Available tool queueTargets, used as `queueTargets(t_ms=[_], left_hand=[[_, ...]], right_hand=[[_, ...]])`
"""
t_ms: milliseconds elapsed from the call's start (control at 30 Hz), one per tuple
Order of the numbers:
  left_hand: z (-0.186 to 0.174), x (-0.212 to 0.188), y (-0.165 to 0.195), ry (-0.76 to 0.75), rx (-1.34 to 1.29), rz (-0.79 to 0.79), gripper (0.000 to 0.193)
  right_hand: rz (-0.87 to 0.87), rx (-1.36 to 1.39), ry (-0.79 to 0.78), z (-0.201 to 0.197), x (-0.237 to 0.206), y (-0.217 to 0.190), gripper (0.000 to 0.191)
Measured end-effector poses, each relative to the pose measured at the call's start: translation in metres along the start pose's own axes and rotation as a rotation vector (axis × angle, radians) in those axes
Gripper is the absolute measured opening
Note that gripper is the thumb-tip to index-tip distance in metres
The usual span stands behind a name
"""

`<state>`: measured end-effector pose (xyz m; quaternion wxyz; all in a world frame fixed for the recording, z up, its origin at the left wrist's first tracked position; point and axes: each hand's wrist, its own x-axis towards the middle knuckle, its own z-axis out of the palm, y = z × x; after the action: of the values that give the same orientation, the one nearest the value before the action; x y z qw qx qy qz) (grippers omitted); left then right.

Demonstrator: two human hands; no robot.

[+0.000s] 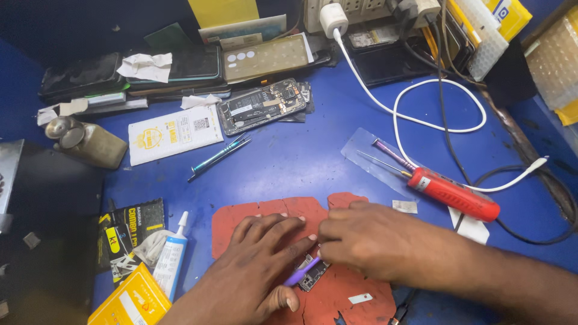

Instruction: The person uses a purple toothbrush to scrub a small electronic component on a red mat. The person repeatedly brushes the component's surface and edges while holding it steady with the other hand.

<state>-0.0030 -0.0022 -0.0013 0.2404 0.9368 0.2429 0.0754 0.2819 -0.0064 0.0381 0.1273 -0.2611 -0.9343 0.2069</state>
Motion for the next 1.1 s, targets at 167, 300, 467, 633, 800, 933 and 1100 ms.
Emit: queueTargets(t_ms=[167,300,467,633,800,933,1100], left_hand=[[0.0005,-0.0013,0.0004,0.033,0.019,0.013,0.085],[0.0005,-0.0009,0.0000,0.013,-0.006,-0.011,0.085],[0.0008,-0.0009,0.0010,0.054,0.019,0.015,0.084],[0.0006,-0.0004,0.0002,0.015,-0.026,-0.017,0.080],[0.0007,-0.0008,0.0004,0.041,-0.008,0.017,0.079],[-0.0004,-0.0005,0.0004,0.020,-0.035,0.001,0.078],[-0.0014,-0.0003,0.0020,0.043,-0.020,0.020,0.074]], right_hand=[[0.098,-0.044,-0.043,-0.0016,0.0002,-0.0008,0.020],[-0.034,-0.013,0.014,-0.0010,0.0003,-0.0007,0.027],[0.109,0.008,-0.097,-0.0012,-0.0016,-0.0002,0.018],[0.024,0.045,-0.078,-0.0026,-0.0007,-0.0005,0.016],[0.057,-0.007,-0.071,-0.0054,0.0034,-0.0027,0.017],[0.029,-0.002,-0.041,-0.0056,0.0052,-0.0062,0.013],[0.051,-0.003,-0.102,-0.0087,0.0040,-0.0037,0.018]])
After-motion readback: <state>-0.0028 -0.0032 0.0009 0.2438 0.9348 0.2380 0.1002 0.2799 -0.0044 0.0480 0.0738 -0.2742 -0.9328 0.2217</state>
